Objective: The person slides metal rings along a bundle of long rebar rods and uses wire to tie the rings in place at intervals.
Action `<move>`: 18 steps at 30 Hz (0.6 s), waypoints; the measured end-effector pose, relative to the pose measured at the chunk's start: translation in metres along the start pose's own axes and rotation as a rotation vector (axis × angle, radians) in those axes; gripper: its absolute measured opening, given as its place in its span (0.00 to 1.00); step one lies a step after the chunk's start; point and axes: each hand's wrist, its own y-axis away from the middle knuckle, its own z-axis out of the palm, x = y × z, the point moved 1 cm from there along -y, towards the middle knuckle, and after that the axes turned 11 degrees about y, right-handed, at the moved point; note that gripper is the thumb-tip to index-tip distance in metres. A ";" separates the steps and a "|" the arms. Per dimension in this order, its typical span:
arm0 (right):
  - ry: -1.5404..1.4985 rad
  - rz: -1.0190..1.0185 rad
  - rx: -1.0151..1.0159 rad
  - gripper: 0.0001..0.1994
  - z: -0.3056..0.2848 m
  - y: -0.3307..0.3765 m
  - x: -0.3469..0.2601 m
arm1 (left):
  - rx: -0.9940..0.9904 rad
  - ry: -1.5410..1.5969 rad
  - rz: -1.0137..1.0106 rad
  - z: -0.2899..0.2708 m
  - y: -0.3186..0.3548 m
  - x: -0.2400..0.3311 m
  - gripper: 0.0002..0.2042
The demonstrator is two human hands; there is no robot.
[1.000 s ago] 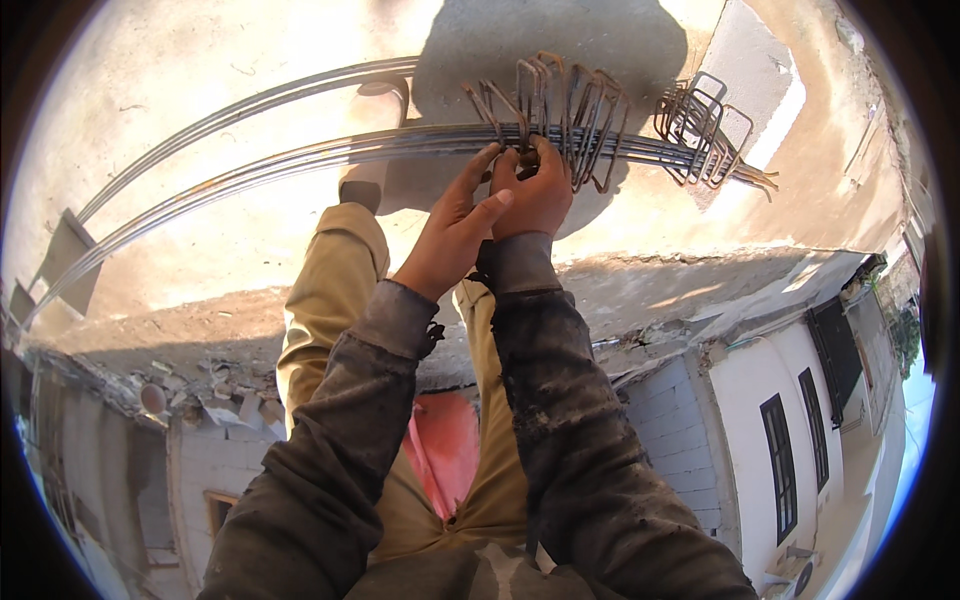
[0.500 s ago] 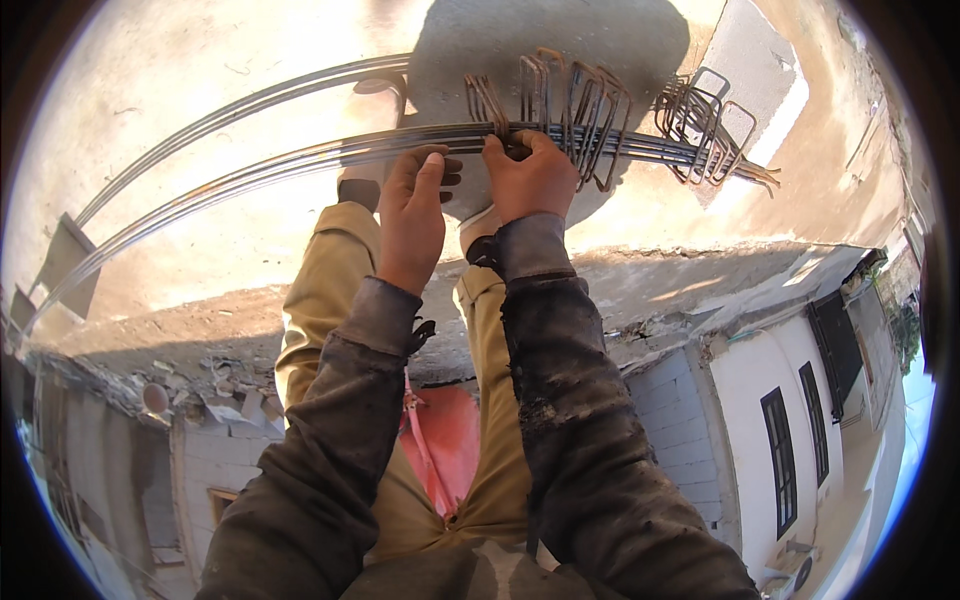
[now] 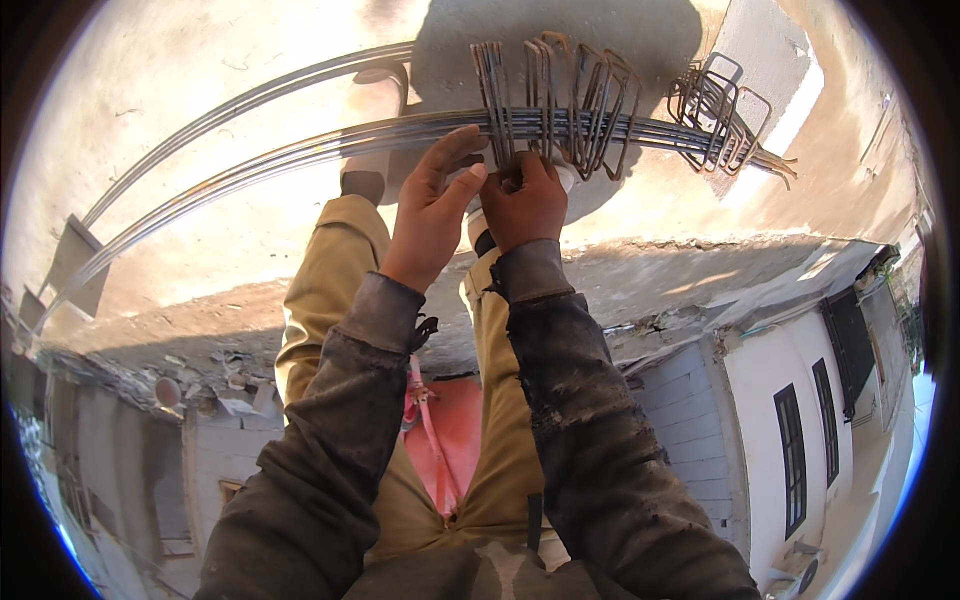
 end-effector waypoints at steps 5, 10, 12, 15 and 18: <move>-0.029 0.094 -0.025 0.09 0.023 0.011 0.001 | -0.029 -0.005 -0.047 -0.005 0.001 -0.005 0.18; -0.118 0.121 0.042 0.11 0.040 0.015 0.016 | -0.029 -0.068 -0.062 -0.003 0.002 -0.012 0.19; -0.191 0.123 -0.009 0.13 0.044 0.011 0.028 | -0.041 -0.059 -0.106 -0.001 0.002 -0.013 0.19; -0.245 0.116 -0.096 0.16 0.044 0.010 0.033 | -0.037 -0.055 -0.117 0.001 0.002 -0.013 0.19; -0.257 0.097 -0.136 0.18 0.036 0.011 0.030 | -0.075 -0.036 -0.179 0.003 0.004 -0.012 0.19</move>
